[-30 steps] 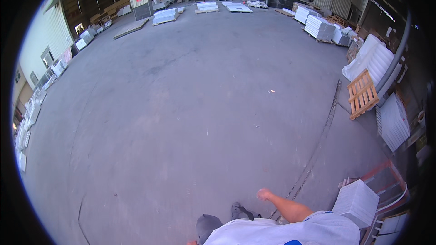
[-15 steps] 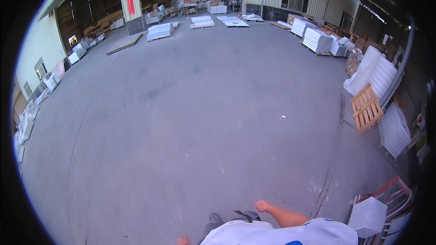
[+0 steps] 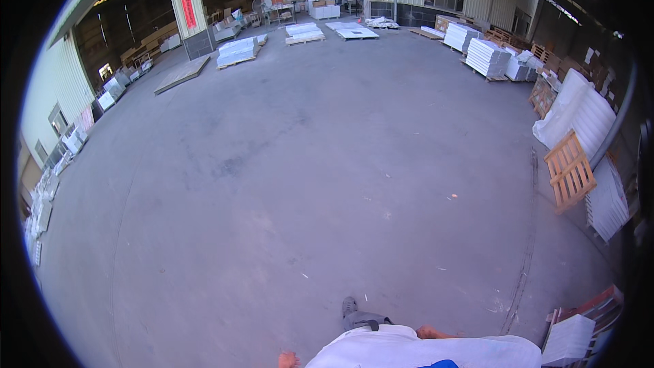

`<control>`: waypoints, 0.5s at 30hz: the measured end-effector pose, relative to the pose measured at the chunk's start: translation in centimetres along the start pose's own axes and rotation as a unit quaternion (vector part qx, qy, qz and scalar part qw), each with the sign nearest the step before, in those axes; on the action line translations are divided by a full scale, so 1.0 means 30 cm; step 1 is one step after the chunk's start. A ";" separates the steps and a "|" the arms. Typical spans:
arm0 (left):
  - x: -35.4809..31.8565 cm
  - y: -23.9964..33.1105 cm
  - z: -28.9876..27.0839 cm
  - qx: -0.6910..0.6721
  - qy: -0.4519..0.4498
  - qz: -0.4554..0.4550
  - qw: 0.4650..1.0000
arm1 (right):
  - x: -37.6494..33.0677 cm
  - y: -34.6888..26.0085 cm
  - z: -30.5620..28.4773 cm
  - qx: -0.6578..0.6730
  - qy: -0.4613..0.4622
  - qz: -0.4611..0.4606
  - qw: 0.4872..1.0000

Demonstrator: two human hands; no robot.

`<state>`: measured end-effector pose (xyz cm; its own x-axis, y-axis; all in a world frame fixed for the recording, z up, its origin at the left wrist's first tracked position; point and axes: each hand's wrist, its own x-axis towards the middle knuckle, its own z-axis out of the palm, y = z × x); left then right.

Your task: The person uses a green handheld strapping tool to secure a wooden frame holding stacks of white rectangular tiles. They then lift and reposition the frame, align the tile stacks, and place a single tile onto a nearby metal rack.

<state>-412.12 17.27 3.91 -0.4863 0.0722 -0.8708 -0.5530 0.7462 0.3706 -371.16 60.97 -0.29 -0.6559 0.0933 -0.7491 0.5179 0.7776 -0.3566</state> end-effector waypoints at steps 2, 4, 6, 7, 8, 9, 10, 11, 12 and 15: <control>0.054 0.073 -0.057 0.217 -0.036 0.145 0.965 | 0.274 -0.036 -0.263 -0.050 0.050 0.009 0.997; 0.095 0.135 -0.125 0.489 -0.001 0.310 0.815 | 0.571 -0.109 -0.557 0.340 0.056 0.208 0.915; 0.168 0.272 -0.118 0.158 -0.032 0.067 0.985 | 0.814 -0.190 -0.893 0.149 0.127 0.062 0.979; 0.197 0.343 -0.129 0.083 -0.025 0.011 0.996 | 0.911 -0.267 -1.044 0.258 0.258 -0.020 0.931; 0.230 0.417 -0.151 0.050 -0.022 -0.013 0.998 | 1.011 -0.345 -1.220 0.245 0.244 -0.029 0.938; 0.264 0.492 -0.180 0.042 -0.024 -0.022 0.999 | 1.082 -0.424 -1.382 0.296 0.240 -0.037 0.924; 0.307 0.577 -0.214 0.039 -0.026 -0.023 0.999 | 1.137 -0.503 -1.531 0.336 0.244 -0.050 0.909; 0.356 0.661 -0.252 0.040 -0.027 -0.023 0.999 | 1.186 -0.578 -1.658 0.381 0.238 -0.051 0.892; 0.411 0.739 -0.287 0.038 -0.028 -0.023 0.999 | 1.229 -0.641 -1.755 0.415 0.238 -0.053 0.877; 0.602 0.962 -0.426 0.031 -0.027 -0.022 0.999 | 1.369 -0.730 -1.873 0.432 0.225 -0.081 0.870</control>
<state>-445.51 31.66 3.00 -0.4246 0.0719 -0.9025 -0.5290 0.7893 0.3117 -440.31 82.71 8.13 -0.8070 0.4111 -0.4239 0.4897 0.0648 -0.8695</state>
